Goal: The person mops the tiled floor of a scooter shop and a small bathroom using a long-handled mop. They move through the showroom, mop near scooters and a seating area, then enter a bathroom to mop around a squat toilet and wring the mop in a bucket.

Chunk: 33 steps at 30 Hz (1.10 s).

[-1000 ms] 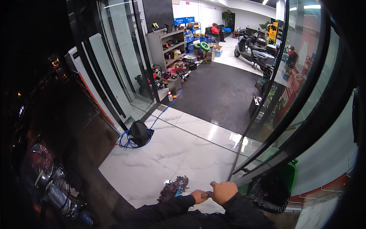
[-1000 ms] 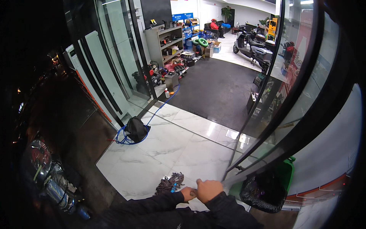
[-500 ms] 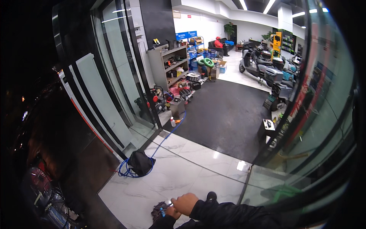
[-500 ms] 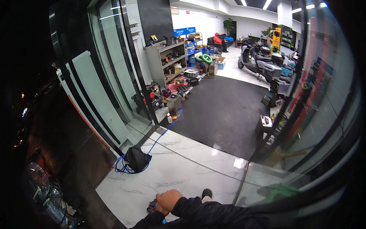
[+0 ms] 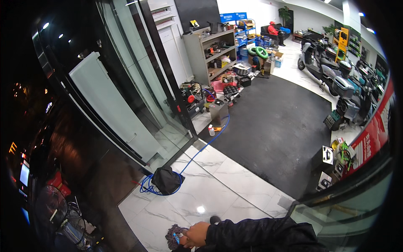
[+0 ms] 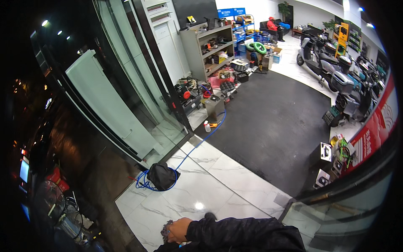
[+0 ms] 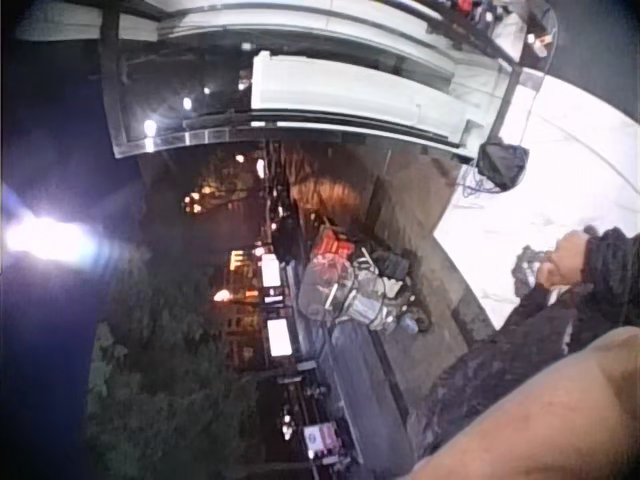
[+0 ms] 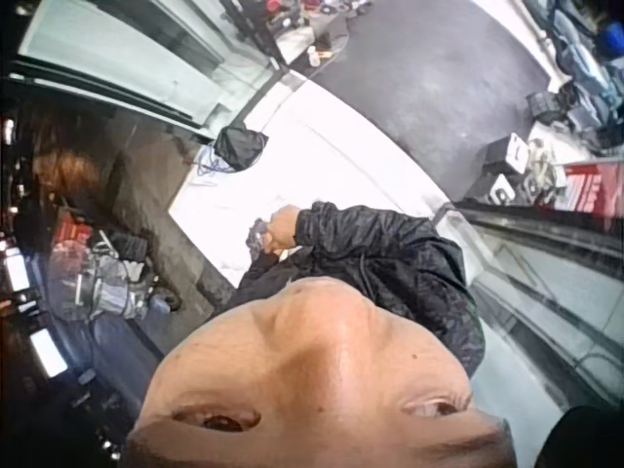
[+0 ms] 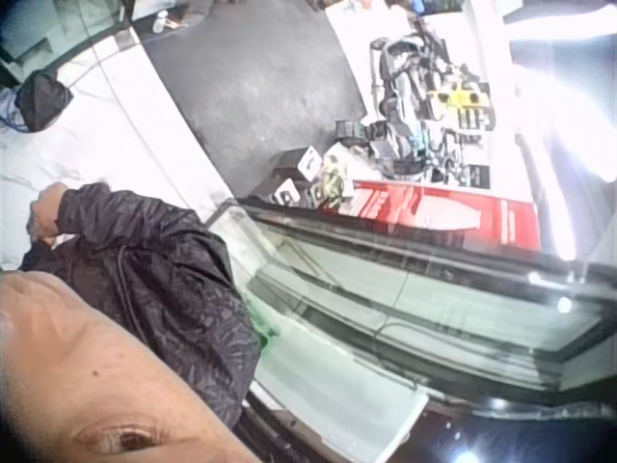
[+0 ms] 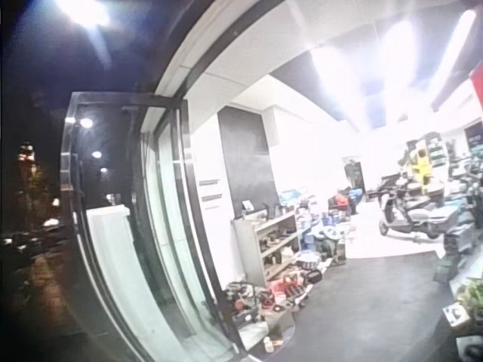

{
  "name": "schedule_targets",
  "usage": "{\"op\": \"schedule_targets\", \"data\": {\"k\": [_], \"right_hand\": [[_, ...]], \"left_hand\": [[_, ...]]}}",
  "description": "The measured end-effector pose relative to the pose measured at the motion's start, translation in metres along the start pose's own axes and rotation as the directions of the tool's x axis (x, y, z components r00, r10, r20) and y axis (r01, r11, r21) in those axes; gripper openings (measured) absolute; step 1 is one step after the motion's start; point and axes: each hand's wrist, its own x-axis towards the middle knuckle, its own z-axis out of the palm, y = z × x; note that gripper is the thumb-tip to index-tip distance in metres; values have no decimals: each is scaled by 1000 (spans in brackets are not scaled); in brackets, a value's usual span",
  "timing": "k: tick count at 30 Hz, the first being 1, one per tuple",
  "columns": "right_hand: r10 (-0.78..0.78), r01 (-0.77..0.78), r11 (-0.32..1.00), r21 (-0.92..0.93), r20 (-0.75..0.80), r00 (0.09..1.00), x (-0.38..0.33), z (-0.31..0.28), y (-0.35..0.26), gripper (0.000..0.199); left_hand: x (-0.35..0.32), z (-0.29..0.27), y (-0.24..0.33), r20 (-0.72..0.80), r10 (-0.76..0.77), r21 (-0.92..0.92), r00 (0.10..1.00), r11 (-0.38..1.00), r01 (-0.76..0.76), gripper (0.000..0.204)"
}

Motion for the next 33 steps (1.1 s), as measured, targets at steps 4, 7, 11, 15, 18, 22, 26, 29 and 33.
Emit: {"op": "schedule_targets", "data": {"k": [4,7,11,15,18,22,26,29,33], "right_hand": [[-10,20,997,72,-133,991,13,-45,54,66],[249,-45,921,387,-494,833,4,-77,133,59],[649,-498,758,421,-563,512,-76,-57,273,60],[874,-738,483,472,-204,441,-139,47,372,73],[897,-577,0,817,255,361,-157,98,399,99],[924,-264,-4,964,105,367,-162,67,406,93],[863,-150,-145,978,199,464,-188,-18,420,87],[832,-259,-14,966,154,533,-208,-70,437,89],[809,-437,323,839,-5,588,-238,-137,467,88]], "left_hand": [[41,-24,22,59,-176,-144,983,973,183,40],[84,-58,13,115,-440,-134,891,882,453,45],[143,-92,-9,93,-498,-205,862,838,506,46],[172,-104,-29,201,-502,-189,841,822,537,39],[188,-90,-29,270,-523,-200,808,791,578,44],[221,-47,-13,237,-497,-191,835,819,542,40],[258,-14,1,146,-508,-138,849,839,526,41],[267,-9,1,72,-545,-121,835,827,550,44],[274,-15,7,24,-599,-82,800,797,599,50]]}}
